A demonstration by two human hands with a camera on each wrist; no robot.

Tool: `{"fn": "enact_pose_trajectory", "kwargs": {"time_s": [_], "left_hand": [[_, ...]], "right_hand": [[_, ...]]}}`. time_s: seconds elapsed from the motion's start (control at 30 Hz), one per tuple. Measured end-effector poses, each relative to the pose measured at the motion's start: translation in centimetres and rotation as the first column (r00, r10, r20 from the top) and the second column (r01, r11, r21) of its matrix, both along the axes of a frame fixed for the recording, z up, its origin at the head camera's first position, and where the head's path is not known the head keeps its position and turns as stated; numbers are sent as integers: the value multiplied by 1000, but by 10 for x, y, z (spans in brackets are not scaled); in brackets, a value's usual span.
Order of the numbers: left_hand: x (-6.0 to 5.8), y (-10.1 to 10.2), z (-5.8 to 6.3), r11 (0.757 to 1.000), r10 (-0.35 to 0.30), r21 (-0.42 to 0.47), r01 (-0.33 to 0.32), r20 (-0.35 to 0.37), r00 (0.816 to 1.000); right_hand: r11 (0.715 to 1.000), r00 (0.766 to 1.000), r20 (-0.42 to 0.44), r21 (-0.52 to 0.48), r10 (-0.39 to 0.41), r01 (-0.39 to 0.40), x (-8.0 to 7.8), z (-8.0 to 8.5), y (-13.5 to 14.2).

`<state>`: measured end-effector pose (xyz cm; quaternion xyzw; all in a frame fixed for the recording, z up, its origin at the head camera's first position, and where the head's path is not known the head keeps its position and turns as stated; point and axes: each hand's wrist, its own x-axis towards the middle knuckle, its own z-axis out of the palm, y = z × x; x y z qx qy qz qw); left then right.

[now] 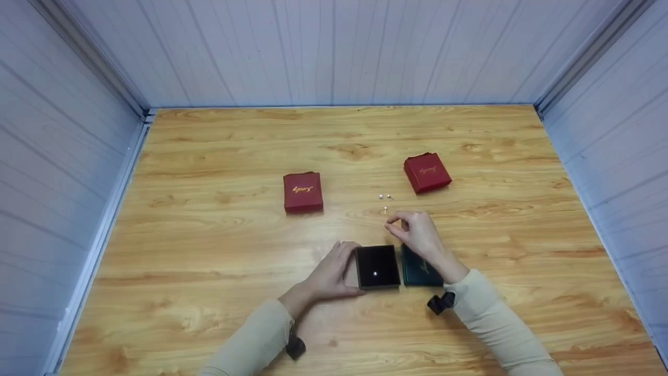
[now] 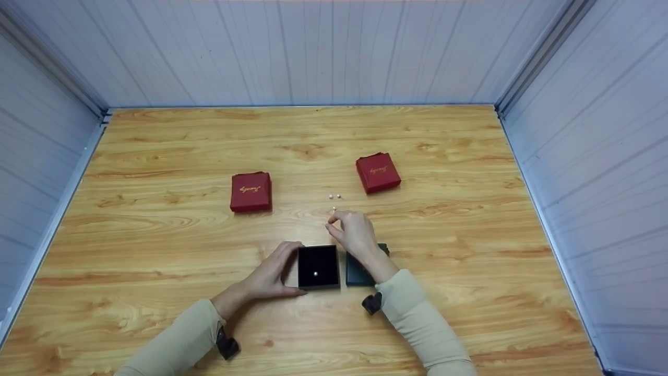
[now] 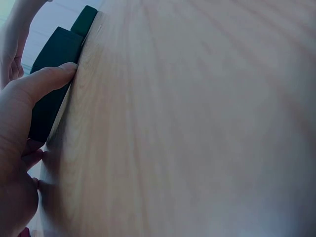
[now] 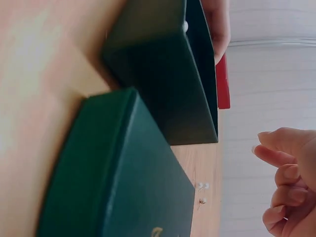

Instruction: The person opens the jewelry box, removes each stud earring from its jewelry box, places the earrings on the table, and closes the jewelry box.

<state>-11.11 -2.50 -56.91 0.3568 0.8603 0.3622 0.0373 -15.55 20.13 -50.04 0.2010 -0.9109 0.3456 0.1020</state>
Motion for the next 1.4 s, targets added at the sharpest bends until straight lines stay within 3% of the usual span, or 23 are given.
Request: {"fn": "enact_pose_trajectory", "kwargs": {"time_s": [0.43, 0.7, 1.17, 1.4], "left_hand": [[1, 0, 0, 1000, 7, 11, -7, -39, 999], [1, 0, 0, 1000, 7, 15, -7, 5, 1000], [1, 1, 0, 999, 11, 34, -11, 17, 1000], [1, 1, 0, 999, 15, 31, -15, 14, 1000]], "right_hand": [[991, 1000, -8, -134, 5, -6, 21, -6, -4], [980, 1000, -16, -199, 19, -22, 31, -9, -5], [960, 998, 64, -280, 17, 1, 49, -16, -8], [948, 995, 97, -318, 17, 15, 64, 8, -20]]}}
